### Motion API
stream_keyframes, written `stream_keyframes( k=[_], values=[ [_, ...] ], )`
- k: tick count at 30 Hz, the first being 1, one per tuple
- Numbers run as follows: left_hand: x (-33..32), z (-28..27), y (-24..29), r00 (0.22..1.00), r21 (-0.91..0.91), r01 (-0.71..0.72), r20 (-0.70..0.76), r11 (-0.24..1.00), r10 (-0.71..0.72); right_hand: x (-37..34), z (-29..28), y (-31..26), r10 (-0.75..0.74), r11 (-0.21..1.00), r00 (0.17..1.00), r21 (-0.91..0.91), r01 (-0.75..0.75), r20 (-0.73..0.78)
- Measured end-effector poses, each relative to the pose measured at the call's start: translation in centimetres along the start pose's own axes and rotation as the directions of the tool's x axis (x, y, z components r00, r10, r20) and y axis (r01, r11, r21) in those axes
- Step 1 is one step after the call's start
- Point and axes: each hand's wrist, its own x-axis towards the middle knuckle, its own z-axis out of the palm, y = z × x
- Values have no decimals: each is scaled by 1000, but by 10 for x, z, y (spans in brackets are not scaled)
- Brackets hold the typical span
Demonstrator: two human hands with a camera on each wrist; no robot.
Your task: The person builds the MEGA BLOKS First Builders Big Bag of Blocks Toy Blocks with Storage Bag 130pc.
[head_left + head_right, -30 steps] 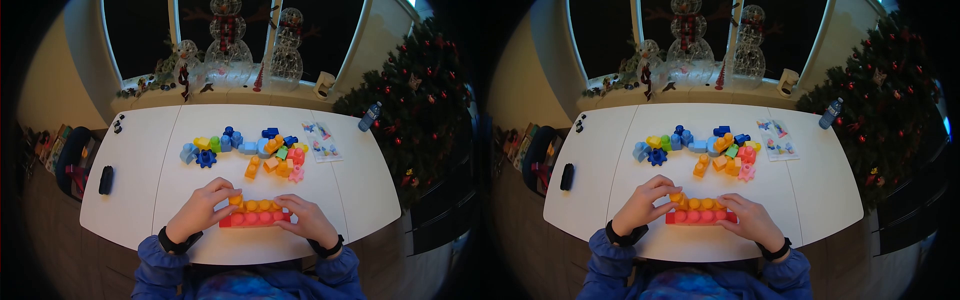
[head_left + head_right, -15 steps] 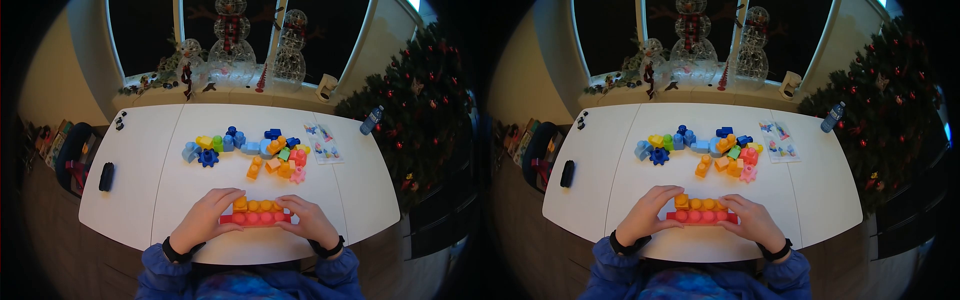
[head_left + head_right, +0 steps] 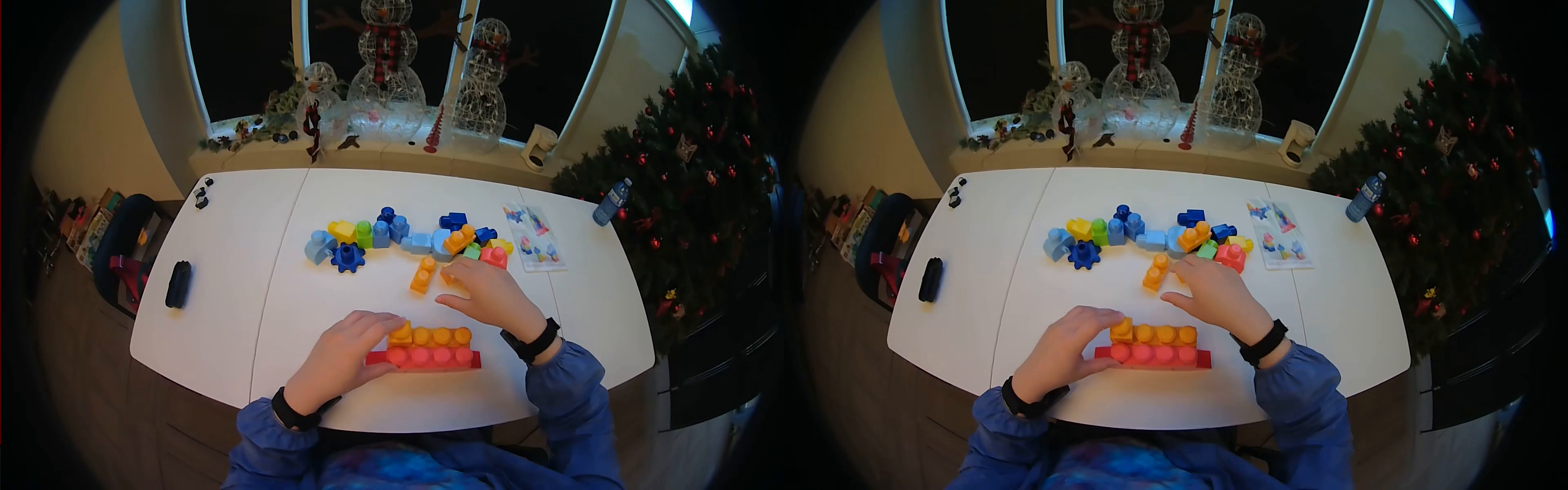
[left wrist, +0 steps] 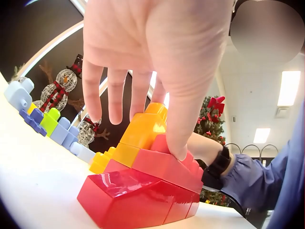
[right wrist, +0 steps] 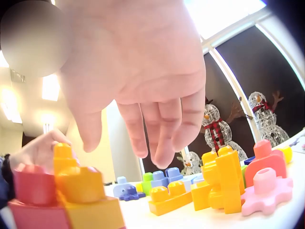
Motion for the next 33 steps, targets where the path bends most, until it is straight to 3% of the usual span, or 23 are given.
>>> stream_keyframes(
  k=[13, 19, 22, 29, 33],
  values=[
    [-1, 4, 0, 1000, 22, 16, 21, 1000, -16, 67, 47, 22, -24, 998, 991, -54, 31, 134],
    [-3, 5, 0, 1000, 17, 24, 12, 1000, -24, 37, 0, -7, -112, 978, 994, 174, 110, 2],
    [-2, 5, -1, 1000, -5, 20, 2, 1000, -20, 18, -19, -23, -171, 931, 985, 331, 153, 26],
    [-3, 6, -3, 1000, 0, 1, -21, 1000, -1, -22, -20, -46, -252, 901, 967, 374, 220, 36],
    [-2, 6, -2, 1000, 3, 12, -17, 1000, -12, -30, -11, -55, -220, 927, 971, 331, 178, 94]
  ],
)
